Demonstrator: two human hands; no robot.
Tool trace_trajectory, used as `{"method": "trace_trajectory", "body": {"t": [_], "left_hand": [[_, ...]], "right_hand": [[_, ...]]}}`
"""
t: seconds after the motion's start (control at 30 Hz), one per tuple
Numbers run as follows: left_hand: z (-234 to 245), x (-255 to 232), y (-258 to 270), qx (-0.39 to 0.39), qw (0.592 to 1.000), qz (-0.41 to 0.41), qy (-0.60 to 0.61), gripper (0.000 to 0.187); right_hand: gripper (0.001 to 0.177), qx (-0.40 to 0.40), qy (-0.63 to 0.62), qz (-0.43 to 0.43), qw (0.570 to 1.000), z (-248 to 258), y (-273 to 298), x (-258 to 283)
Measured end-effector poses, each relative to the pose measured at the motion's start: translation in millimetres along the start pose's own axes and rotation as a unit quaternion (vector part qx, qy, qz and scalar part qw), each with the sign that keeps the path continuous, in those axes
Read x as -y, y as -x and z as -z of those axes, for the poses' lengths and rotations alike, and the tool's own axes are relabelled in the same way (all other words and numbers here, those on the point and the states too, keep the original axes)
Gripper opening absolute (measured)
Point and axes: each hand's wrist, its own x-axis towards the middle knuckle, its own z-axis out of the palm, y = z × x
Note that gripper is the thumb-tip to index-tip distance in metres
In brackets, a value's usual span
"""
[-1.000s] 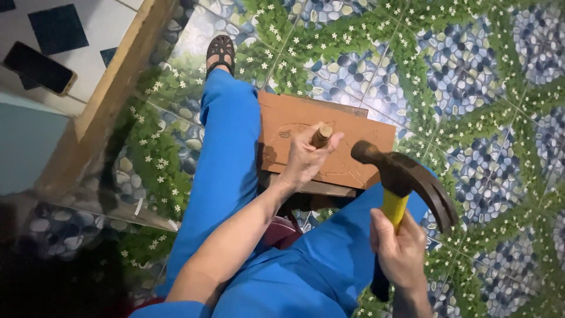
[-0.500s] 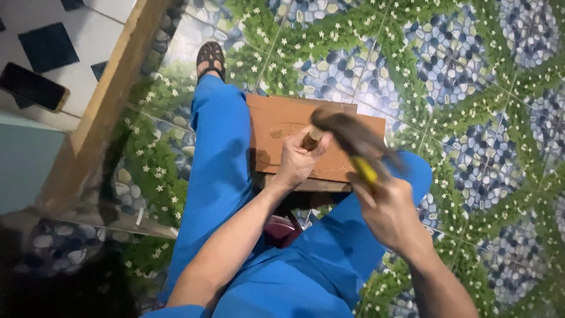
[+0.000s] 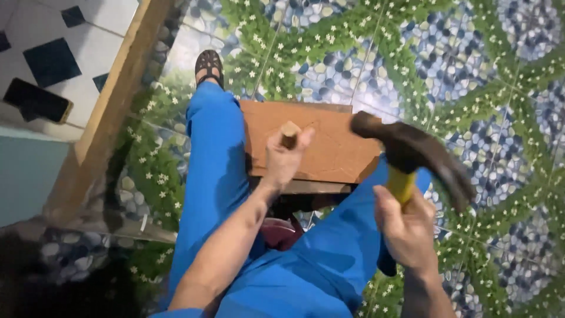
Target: Carving a fish design into a wooden block using a hammer and a wooden chisel while sitting on the floor.
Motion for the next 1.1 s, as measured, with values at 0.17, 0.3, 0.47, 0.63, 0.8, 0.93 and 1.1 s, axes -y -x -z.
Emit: {"method": "trace_trajectory", "body": {"t": [0.17,0.3,0.47,0.63,0.8,0.93,1.1], "left_hand": [[33,-51,-23,0.006,0.997,0.061,-0.041,0.026],[39,-16,-3,0.097,0.964,0.073,-0.235,0.011],[14,6,86,0.192,0.864,0.222,-0.409,0.064],[12,35,141,0.341,0.816,0.191,-0.425,0.098],[2,-2,115,0.219,0.863,0.279,-0.36,0.106],[14,12,127,0.2,0.804,0.323,-0.458,0.114],[19,30,157,0.373,0.852,0.121,-0.347,0.079]], "right_hand": [[0.028,0.015,-0.206,-0.064,0.976,-8,21,-49],[0.029,0.015,-0.302,-0.172,0.937,-21,37,-88],[0.031,0.006,-0.306,-0.217,0.927,-28,48,-115],[0.031,-0.002,-0.316,-0.225,0.922,-32,52,-135],[0.027,0.004,-0.323,-0.224,0.92,-36,56,-147],[0.027,-0.016,-0.321,-0.255,0.912,-43,56,-152],[0.028,-0.019,-0.322,-0.264,0.909,-46,57,-160]]}}
